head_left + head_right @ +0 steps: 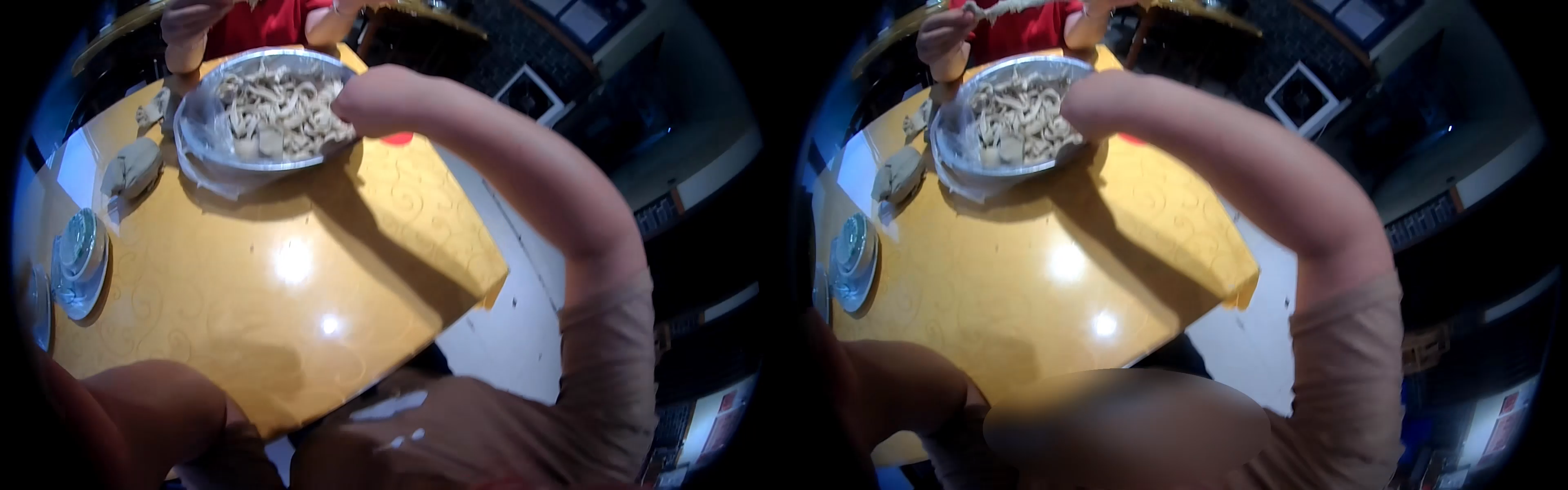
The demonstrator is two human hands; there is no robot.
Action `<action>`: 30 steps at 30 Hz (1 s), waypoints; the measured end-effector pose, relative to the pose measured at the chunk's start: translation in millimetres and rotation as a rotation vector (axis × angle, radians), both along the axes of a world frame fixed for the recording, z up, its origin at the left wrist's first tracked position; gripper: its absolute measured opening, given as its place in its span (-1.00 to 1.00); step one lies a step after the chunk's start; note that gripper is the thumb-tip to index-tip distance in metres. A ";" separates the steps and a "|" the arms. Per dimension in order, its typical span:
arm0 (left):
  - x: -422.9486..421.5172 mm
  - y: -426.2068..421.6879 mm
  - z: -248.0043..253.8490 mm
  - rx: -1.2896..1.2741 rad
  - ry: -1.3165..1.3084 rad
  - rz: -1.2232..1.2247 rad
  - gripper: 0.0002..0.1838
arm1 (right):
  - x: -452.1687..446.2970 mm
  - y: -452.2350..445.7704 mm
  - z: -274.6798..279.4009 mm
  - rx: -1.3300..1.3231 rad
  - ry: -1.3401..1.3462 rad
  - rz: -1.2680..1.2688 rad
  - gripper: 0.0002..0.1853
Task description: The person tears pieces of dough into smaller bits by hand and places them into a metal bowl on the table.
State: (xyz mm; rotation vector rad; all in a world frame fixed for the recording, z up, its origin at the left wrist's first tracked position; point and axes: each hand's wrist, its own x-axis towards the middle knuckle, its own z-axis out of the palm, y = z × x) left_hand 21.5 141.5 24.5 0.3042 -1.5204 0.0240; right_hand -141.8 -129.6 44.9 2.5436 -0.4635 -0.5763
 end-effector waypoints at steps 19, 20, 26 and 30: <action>-6.5 6.1 -14.7 0.029 -0.030 0.191 -0.44 | 100.7 1.8 17.2 -0.114 0.014 0.028 -0.82; -7.1 10.0 -13.1 0.035 -0.040 0.200 -0.44 | 101.5 2.4 18.2 -0.107 0.010 0.023 -0.82; -13.4 13.9 -12.9 0.038 -0.050 0.235 -0.43 | 92.1 4.5 22.0 -0.103 -0.013 0.020 -0.83; -16.9 17.7 -14.5 0.032 -0.054 0.250 -0.42 | 90.1 8.3 24.4 -0.114 -0.031 0.006 -0.83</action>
